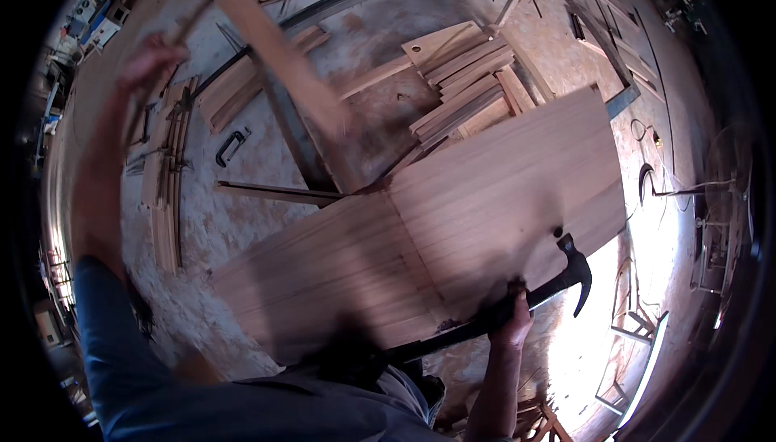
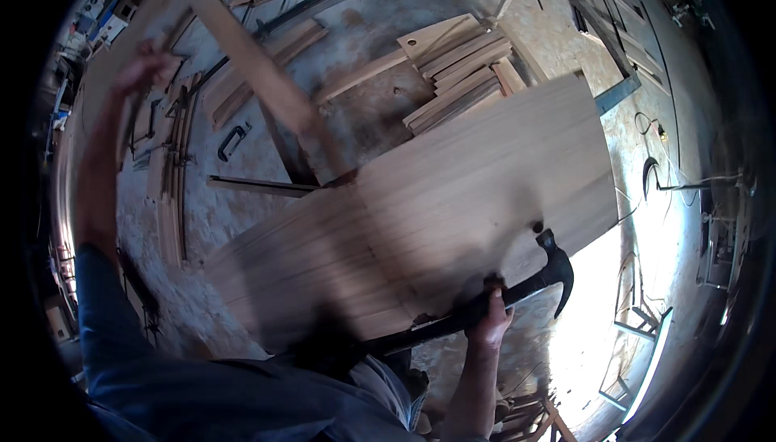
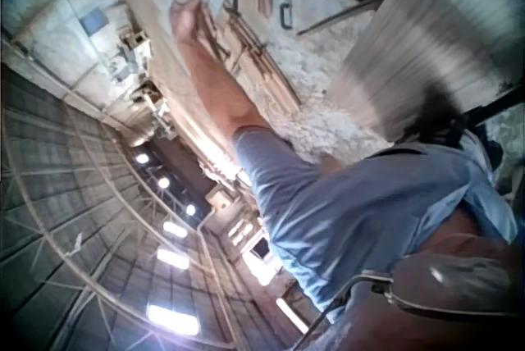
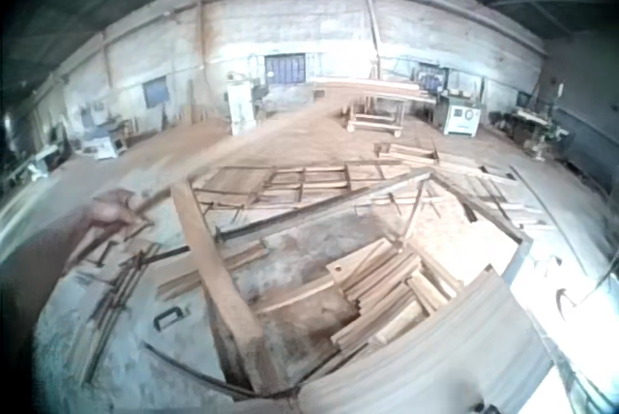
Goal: The person assembles a wooden structure by hammering nails into wooden planks and supports. They use a hammer to secure the pieces together, occasionally using a wooden block to protect the wood surface. The person works on a partially assembled frame, adding and adjusting components to build the structure.
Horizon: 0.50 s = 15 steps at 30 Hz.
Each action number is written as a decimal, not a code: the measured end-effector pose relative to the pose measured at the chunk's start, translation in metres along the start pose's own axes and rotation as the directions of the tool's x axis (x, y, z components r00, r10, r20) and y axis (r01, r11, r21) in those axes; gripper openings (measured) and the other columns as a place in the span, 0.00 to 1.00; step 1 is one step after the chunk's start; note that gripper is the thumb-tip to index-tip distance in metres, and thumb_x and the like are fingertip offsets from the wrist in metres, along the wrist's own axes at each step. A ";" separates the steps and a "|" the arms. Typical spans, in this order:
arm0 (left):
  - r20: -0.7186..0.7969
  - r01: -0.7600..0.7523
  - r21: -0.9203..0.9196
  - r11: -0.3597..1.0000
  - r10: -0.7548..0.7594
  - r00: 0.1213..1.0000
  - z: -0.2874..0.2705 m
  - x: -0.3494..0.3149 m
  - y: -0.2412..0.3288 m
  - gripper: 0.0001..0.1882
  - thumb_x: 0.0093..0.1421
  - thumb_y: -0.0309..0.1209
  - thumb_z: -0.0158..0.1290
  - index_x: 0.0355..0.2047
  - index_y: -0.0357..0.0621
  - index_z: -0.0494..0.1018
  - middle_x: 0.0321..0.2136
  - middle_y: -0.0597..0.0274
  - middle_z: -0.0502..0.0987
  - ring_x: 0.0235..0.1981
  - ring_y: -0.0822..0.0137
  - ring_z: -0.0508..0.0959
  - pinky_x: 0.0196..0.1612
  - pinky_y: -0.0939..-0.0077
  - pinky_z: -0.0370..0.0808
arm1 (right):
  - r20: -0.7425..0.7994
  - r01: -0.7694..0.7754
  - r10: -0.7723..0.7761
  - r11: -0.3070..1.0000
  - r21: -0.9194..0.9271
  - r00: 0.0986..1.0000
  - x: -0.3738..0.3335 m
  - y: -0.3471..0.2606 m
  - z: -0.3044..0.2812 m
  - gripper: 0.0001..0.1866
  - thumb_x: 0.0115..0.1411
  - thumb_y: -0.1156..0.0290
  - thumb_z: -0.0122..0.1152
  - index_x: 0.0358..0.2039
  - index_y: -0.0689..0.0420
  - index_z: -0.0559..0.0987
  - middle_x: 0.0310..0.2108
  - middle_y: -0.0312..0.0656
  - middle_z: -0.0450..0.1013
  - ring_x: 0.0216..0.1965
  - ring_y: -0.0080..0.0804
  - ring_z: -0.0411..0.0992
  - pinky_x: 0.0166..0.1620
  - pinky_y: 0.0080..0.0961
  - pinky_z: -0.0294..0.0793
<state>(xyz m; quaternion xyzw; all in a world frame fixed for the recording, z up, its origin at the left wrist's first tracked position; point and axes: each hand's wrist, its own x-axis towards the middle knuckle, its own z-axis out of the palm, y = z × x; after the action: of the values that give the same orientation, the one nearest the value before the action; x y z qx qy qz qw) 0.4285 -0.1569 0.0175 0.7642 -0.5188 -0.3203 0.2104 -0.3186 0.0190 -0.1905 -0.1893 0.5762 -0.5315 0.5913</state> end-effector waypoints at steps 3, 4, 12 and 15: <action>-0.382 -0.056 -0.053 0.997 0.032 0.924 -0.011 -0.017 0.049 0.17 0.59 0.44 0.60 0.22 0.48 0.71 0.15 0.72 0.69 0.16 0.80 0.70 0.22 0.84 0.67 | 0.014 0.010 -0.010 1.000 -0.011 1.000 0.003 0.009 -0.019 0.18 0.61 0.58 0.59 0.44 0.58 0.78 0.47 0.41 0.72 0.53 0.36 0.67 0.60 0.37 0.63; -0.368 -0.027 -0.050 0.998 0.007 0.930 -0.036 -0.022 0.033 0.18 0.59 0.45 0.60 0.22 0.49 0.70 0.14 0.73 0.67 0.16 0.80 0.69 0.21 0.83 0.66 | -0.017 -0.014 0.014 1.000 0.021 1.000 0.005 0.012 -0.018 0.18 0.61 0.60 0.59 0.44 0.60 0.78 0.47 0.43 0.73 0.52 0.37 0.68 0.59 0.39 0.64; -0.502 0.036 -0.245 0.969 -0.159 0.850 -0.010 -0.116 -0.006 0.18 0.56 0.44 0.62 0.31 0.44 0.71 0.18 0.69 0.70 0.15 0.75 0.70 0.21 0.81 0.69 | -0.032 -0.196 0.203 0.969 0.153 0.979 0.011 0.010 0.003 0.21 0.64 0.56 0.54 0.53 0.56 0.74 0.51 0.43 0.72 0.51 0.42 0.70 0.52 0.44 0.72; -0.440 0.090 -0.316 0.945 -0.230 0.868 0.029 -0.141 -0.030 0.18 0.55 0.38 0.63 0.38 0.40 0.70 0.19 0.68 0.70 0.16 0.75 0.70 0.19 0.80 0.71 | 0.069 -0.215 0.207 0.963 0.161 0.976 0.038 0.012 0.031 0.19 0.65 0.51 0.52 0.51 0.48 0.75 0.51 0.37 0.72 0.45 0.39 0.72 0.42 0.42 0.77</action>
<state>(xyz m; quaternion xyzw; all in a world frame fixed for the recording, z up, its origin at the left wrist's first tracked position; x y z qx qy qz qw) 0.3914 -0.0150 0.0160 0.8214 -0.3346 -0.2127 0.4101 -0.2952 -0.0206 -0.2105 -0.0902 0.5311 -0.5069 0.6730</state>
